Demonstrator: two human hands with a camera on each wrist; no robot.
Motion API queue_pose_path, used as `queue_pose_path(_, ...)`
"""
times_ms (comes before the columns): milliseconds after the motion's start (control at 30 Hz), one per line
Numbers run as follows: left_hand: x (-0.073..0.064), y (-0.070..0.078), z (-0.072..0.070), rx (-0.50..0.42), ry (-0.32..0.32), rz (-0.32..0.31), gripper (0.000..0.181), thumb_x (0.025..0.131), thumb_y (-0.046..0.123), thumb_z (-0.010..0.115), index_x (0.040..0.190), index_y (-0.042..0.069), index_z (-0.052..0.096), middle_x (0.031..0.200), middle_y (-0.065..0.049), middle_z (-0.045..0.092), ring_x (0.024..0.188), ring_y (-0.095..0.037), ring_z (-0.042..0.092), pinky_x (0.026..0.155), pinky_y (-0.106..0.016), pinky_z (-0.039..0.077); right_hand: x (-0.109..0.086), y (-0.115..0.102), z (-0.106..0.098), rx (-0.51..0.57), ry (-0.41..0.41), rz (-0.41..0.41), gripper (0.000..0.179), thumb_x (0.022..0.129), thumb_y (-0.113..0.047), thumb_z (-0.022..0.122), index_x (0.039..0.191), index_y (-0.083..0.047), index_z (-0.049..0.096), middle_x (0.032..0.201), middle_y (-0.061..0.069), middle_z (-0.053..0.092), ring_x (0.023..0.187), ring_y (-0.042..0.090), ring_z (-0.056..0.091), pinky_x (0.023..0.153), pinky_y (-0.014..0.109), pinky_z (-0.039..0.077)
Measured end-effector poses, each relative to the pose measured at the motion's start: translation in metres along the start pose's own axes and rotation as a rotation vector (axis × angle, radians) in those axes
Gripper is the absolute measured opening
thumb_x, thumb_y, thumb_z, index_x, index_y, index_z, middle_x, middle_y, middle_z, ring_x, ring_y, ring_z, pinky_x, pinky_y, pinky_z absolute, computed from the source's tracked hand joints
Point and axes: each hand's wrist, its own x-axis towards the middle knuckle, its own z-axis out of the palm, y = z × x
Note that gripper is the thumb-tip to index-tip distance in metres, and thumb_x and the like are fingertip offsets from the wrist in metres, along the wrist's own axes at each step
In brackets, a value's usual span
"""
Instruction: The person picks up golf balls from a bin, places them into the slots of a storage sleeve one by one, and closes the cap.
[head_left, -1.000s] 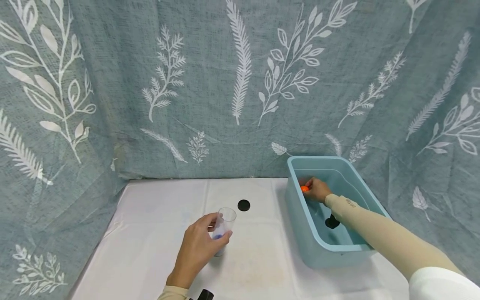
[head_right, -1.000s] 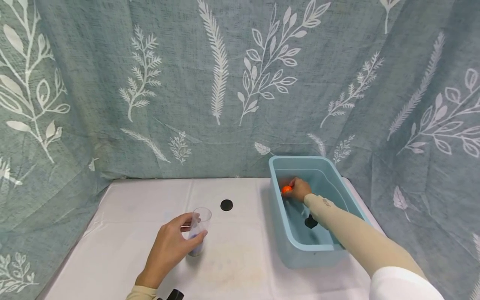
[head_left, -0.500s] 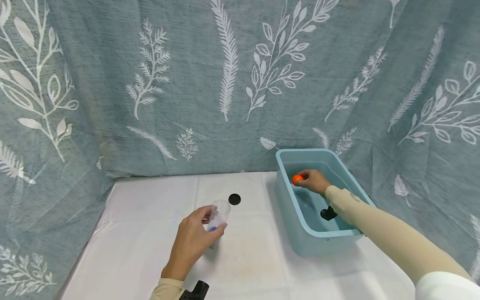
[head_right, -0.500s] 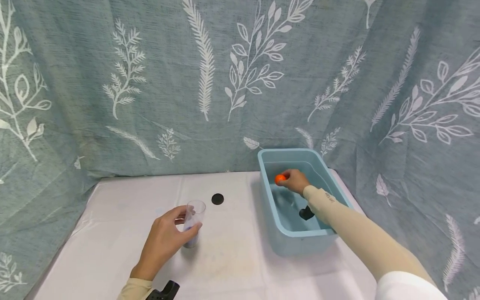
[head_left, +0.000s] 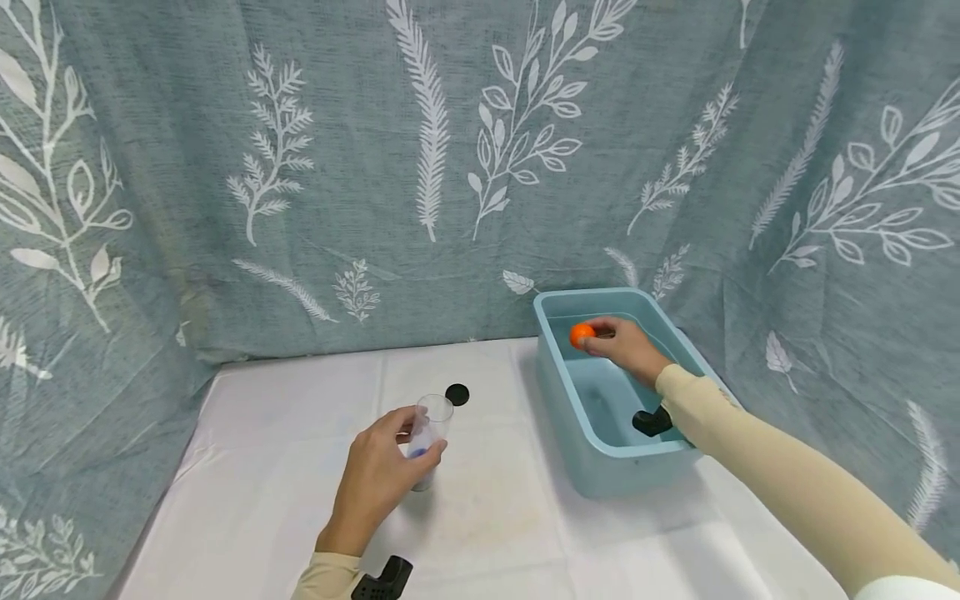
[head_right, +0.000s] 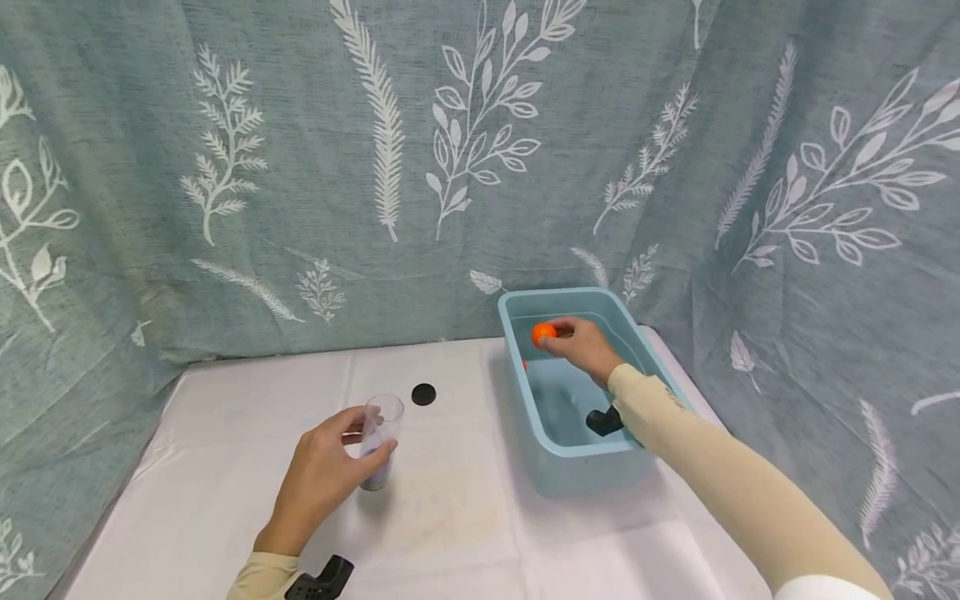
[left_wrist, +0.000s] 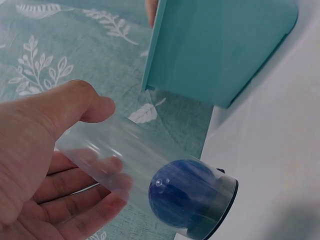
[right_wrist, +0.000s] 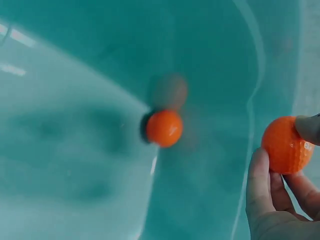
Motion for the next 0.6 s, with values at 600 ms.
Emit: queue_pose_path(600, 0.0, 0.01, -0.001, 0.002, -0.006, 0.032, 0.044, 0.081, 0.025, 0.085, 0.117, 0.006, 0.068, 0.108, -0.008, 0.071, 0.096, -0.023, 0.069, 0.078, -0.043, 0.058, -0.05, -0.068, 0.024, 0.268, -0.044, -0.247, 0.051, 0.098, -0.024, 0.07, 0.141, -0.004, 0.052, 0.135, 0.014, 0.054, 0.126, 0.036, 0.054, 0.106, 0.038, 0.047)
